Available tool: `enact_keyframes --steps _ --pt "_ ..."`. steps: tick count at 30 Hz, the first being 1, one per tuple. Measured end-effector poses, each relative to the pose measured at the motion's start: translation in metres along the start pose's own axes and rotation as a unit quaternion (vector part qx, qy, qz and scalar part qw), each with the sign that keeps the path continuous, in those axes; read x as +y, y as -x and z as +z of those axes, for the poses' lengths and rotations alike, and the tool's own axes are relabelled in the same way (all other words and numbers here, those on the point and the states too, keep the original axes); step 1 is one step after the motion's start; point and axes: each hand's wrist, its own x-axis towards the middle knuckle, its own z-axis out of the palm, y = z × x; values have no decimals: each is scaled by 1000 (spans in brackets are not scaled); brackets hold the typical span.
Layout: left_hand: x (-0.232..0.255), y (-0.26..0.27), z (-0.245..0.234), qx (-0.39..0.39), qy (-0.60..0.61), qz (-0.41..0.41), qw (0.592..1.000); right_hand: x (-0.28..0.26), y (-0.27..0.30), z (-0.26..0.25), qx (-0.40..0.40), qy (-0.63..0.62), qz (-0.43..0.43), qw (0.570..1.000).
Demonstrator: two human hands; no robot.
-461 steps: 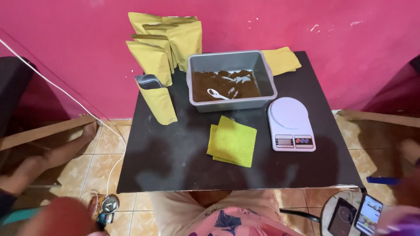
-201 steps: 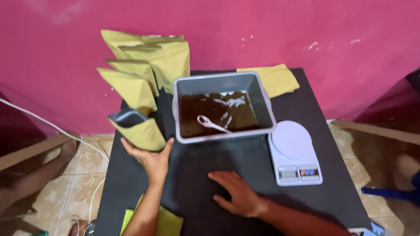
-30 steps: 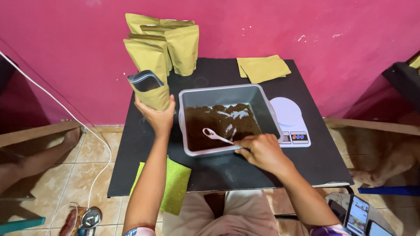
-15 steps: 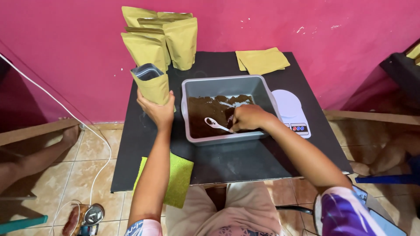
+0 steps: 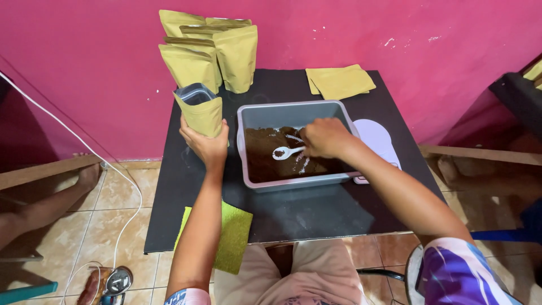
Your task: Filling and weighing paper coffee bags using a digital scale and a container of grounds.
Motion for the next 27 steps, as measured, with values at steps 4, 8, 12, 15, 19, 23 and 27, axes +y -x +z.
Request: enact_keyframes --steps 4,8,12,15,19,23,27 --pt "0 0 -1 -11 -23 -10 1000 -2 -21 -21 131 26 -64 989" --pt "-2 -1 -2 -7 -30 -18 999 -21 -42 -52 206 -3 -149 967" --pt "3 -5 -4 -3 -23 -12 1000 -44 -78 -44 244 22 -185 952" --pt "-3 -7 -3 2 -23 -5 1000 -68 -88 -33 232 24 -215 948" --pt "0 -13 -4 27 -8 -8 1000 -78 -92 -31 219 -48 -250 942" --pt "11 -15 -11 35 6 -26 999 -70 -87 -42 192 -129 -219 948" --pt "10 -16 -8 40 10 -16 999 -62 -91 -39 206 -168 -197 944"
